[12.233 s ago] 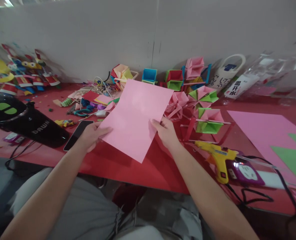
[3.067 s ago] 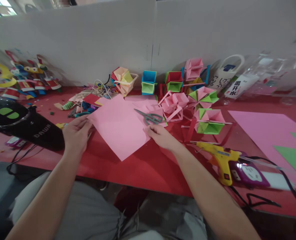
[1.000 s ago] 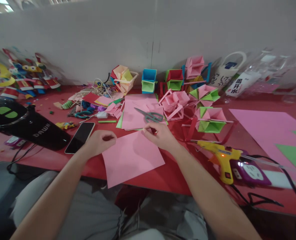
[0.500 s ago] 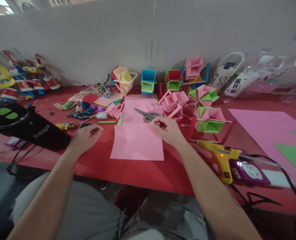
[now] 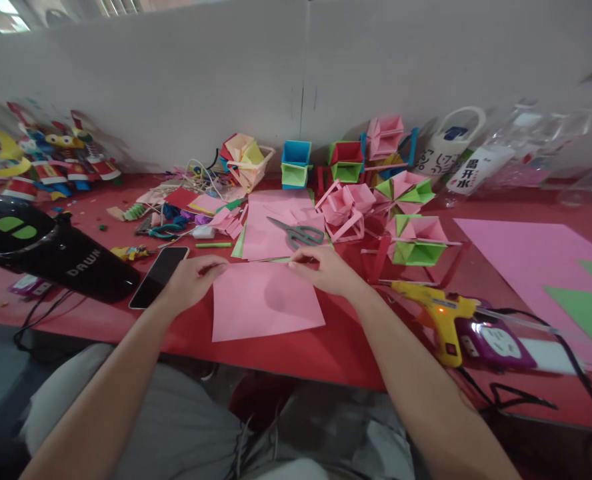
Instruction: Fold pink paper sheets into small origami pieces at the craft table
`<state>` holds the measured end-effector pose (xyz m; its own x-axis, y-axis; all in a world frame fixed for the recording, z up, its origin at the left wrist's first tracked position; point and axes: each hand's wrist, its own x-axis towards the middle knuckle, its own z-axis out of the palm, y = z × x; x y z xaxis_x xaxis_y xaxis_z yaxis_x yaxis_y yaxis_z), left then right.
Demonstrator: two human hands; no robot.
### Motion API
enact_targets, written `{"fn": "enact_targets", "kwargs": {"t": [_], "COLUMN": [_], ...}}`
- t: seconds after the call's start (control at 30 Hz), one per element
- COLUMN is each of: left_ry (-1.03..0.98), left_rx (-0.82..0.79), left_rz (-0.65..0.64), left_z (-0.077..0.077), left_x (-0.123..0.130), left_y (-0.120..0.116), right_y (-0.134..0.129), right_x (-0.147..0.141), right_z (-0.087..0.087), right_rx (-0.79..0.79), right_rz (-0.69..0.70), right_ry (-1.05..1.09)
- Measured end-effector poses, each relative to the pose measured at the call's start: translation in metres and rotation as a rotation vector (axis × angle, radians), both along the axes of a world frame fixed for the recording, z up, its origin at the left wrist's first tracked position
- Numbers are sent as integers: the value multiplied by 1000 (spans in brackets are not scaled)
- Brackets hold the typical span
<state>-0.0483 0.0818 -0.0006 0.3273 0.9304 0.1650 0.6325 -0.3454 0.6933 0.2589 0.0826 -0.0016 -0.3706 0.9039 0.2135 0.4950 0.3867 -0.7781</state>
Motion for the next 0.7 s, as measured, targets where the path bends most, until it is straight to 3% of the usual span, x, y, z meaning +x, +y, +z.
{"fn": "enact_targets", "kwargs": {"t": [0.3, 0.53, 0.7], "left_ry": [25, 49, 47], "left_rx": [-9, 13, 64], "left_rz": [-40, -22, 68], "left_z": [-3, 1, 10], "left_x": [8, 4, -9], "left_y": [-3, -1, 2], "right_y": [-4, -5, -3], "right_x": [-10, -12, -9], "right_z": [-2, 1, 5], "right_rx": [-92, -107, -136], "right_rz": [175, 127, 109], "right_ry": [-43, -87, -58]}}
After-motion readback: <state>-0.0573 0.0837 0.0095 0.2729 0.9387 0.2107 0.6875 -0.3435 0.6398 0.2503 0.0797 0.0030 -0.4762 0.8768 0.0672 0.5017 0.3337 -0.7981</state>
